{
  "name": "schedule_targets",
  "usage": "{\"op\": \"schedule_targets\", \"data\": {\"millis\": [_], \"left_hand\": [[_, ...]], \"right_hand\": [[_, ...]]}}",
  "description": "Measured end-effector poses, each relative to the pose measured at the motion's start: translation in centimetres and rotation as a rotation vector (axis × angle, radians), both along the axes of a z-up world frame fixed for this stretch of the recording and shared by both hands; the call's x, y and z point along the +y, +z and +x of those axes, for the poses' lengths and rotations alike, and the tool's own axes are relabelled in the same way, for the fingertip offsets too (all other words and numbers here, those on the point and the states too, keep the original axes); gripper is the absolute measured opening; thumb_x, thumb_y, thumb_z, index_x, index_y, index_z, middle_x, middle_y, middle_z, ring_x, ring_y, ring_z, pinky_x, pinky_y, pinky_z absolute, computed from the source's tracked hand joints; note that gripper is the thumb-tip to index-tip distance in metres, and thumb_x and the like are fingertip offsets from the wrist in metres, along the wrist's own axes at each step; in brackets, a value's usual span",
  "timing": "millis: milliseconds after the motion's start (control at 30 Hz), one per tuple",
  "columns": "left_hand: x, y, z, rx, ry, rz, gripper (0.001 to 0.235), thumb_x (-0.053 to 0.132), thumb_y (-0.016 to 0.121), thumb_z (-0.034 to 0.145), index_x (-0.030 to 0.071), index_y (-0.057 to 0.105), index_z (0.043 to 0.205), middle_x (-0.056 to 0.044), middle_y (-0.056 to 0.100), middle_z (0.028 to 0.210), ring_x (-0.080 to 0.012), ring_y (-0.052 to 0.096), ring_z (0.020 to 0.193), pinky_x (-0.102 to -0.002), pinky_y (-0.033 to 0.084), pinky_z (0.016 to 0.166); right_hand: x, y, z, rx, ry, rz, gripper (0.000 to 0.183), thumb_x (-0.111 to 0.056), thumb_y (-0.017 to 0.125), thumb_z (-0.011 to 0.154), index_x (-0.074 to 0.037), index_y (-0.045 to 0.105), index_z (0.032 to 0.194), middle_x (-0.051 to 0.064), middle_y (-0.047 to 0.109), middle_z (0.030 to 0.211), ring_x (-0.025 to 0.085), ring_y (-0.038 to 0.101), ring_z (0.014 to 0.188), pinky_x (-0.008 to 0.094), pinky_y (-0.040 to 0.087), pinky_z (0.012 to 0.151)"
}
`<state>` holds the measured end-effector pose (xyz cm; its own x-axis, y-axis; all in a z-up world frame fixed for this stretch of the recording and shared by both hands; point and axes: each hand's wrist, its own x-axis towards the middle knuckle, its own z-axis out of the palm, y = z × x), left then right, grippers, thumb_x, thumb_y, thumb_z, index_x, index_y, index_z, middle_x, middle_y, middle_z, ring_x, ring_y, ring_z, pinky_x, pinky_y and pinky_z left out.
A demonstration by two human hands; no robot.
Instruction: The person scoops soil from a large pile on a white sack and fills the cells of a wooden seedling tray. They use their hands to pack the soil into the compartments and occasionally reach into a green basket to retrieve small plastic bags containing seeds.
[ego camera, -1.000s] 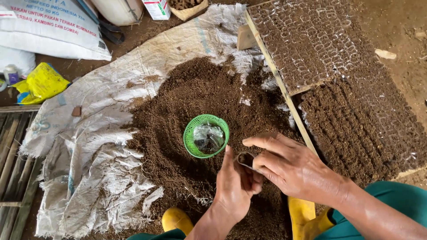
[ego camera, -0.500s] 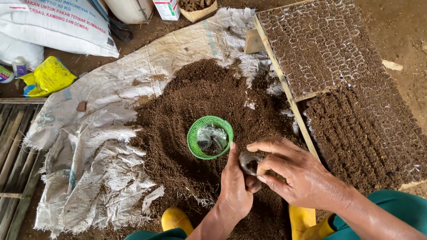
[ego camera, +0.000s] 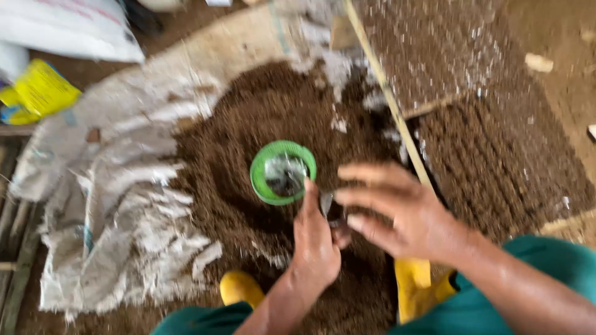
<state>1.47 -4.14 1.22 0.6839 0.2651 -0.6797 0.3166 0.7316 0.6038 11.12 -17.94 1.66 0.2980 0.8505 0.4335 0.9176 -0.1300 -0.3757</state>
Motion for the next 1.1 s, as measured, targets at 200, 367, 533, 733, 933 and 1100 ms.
{"op": "schedule_targets", "data": {"millis": [200,367,533,733,933,1100], "left_hand": [[2.3,1.0,-0.8,-0.037,0.164,-0.03,0.064,0.059,0.027,0.112,0.011,0.058,0.084,0.0,0.041,0.052,-0.0105,0.034,0.037,-0.023,0.027,0.033],[4.1,1.9,-2.9,-0.226,0.26,0.028,0.057,0.061,0.031,0.108,0.014,0.056,0.086,0.002,0.039,0.048,-0.012,0.037,0.037,-0.024,0.031,0.034],[4.4,2.6,-3.7,-0.347,0.341,-0.143,0.058,0.058,0.046,0.098,0.005,0.061,0.079,-0.002,0.047,0.063,-0.0086,0.032,0.042,-0.026,0.019,0.038],[4.1,3.7,-4.6,-0.285,0.326,-0.091,0.059,0.056,0.043,0.1,0.004,0.063,0.083,-0.003,0.05,0.063,-0.0087,0.036,0.043,-0.026,0.024,0.037],[3.5,3.6,-4.6,-0.295,0.31,-0.087,0.055,0.055,0.043,0.1,0.006,0.06,0.081,-0.002,0.05,0.063,-0.0095,0.037,0.044,-0.027,0.025,0.038],[3.4,3.1,-4.6,-0.292,0.291,-0.029,0.053,0.053,0.043,0.102,0.006,0.062,0.085,-0.003,0.057,0.069,-0.0093,0.038,0.045,-0.027,0.027,0.039]], "right_hand": [[-1.4,-4.7,3.0,0.393,-0.284,-0.016,0.02,0.001,0.074,0.092,0.0,0.073,0.111,0.018,0.076,0.097,0.035,0.077,0.09,0.047,0.062,0.084],[-3.5,-15.0,0.9,0.68,-0.503,-0.823,0.049,-0.039,0.063,0.092,-0.016,0.064,0.135,0.011,0.076,0.123,0.034,0.07,0.119,0.055,0.054,0.102],[-10.0,-29.8,-6.6,0.508,-0.138,-1.04,0.052,-0.021,0.061,0.095,-0.011,0.05,0.145,0.018,0.058,0.135,0.035,0.06,0.114,0.048,0.055,0.085],[-12.1,-33.3,-12.5,0.073,0.26,-1.195,0.08,-0.022,0.068,0.09,-0.02,0.028,0.16,0.019,0.025,0.164,0.047,0.025,0.148,0.067,0.028,0.118],[-15.3,-37.4,-12.4,-0.026,0.266,-1.214,0.069,-0.017,0.07,0.092,-0.013,0.033,0.151,0.02,0.032,0.152,0.041,0.039,0.13,0.053,0.046,0.102],[-13.5,-34.8,-11.9,0.315,0.188,-1.347,0.049,0.0,0.058,0.097,-0.009,0.041,0.142,0.021,0.043,0.144,0.037,0.053,0.122,0.046,0.058,0.092]]}}
